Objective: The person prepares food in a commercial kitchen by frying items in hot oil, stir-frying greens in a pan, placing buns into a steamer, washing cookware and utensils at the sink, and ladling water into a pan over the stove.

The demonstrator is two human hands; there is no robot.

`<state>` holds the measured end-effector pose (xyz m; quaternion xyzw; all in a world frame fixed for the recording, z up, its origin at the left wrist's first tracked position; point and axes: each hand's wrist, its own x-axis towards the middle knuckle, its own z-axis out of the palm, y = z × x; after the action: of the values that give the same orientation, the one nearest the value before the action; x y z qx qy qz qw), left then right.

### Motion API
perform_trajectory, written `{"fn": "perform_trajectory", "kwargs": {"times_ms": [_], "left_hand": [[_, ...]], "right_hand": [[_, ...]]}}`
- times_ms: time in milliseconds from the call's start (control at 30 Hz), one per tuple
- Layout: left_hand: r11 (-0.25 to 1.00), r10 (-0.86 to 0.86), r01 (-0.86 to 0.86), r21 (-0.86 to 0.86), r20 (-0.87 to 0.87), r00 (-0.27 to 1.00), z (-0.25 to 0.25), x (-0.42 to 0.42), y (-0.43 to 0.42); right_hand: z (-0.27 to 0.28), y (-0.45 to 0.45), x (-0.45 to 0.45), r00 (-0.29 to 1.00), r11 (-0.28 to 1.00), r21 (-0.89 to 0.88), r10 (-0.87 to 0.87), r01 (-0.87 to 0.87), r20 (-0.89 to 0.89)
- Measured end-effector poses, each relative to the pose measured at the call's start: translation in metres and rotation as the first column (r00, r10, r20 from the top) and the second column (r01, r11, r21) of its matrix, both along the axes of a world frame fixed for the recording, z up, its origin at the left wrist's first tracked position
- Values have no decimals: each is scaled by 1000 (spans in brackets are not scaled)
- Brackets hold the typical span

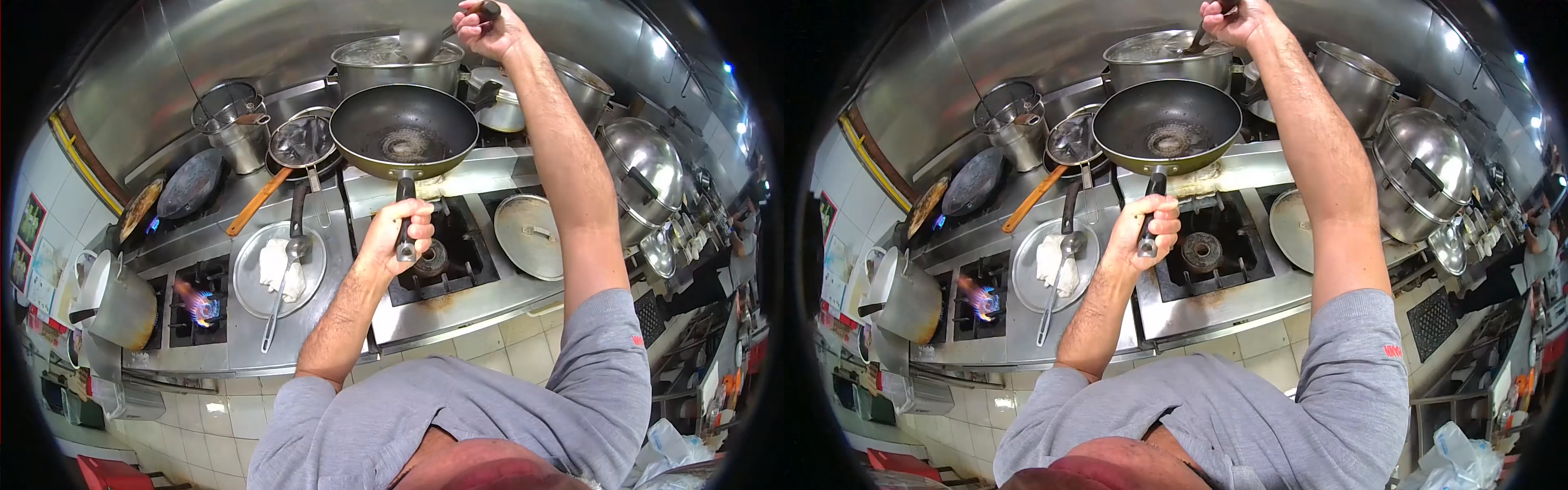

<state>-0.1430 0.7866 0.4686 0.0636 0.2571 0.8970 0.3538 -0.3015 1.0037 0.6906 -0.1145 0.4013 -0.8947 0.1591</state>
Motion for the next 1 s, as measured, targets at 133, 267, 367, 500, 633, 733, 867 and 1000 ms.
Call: {"fn": "perform_trajectory", "kwargs": {"times_ms": [133,267,367,500,633,733,867,1000], "left_hand": [[997,-63,60,57,40,997,16,-1,5],[992,-92,89,86,37,995,28,-2,8],[990,-90,85,113,45,995,29,-5,9],[992,-71,66,103,47,996,33,-4,9],[995,-65,61,82,45,997,35,-3,7],[994,-67,63,87,45,997,34,-3,3],[989,-111,106,104,41,993,35,-4,-1],[990,-112,108,95,46,993,33,-5,-2]], "right_hand": [[10,7,42,999,997,-53,52,-52,10],[10,10,104,994,986,-134,106,-101,34],[-2,22,135,979,975,-98,201,-198,23],[-36,26,175,984,991,23,133,-131,-116],[-70,27,211,979,972,223,-25,71,-204],[-89,24,226,960,842,481,-142,245,-241],[-103,20,214,932,675,656,-141,338,-334],[-96,12,156,868,491,721,-193,488,-457]]}}
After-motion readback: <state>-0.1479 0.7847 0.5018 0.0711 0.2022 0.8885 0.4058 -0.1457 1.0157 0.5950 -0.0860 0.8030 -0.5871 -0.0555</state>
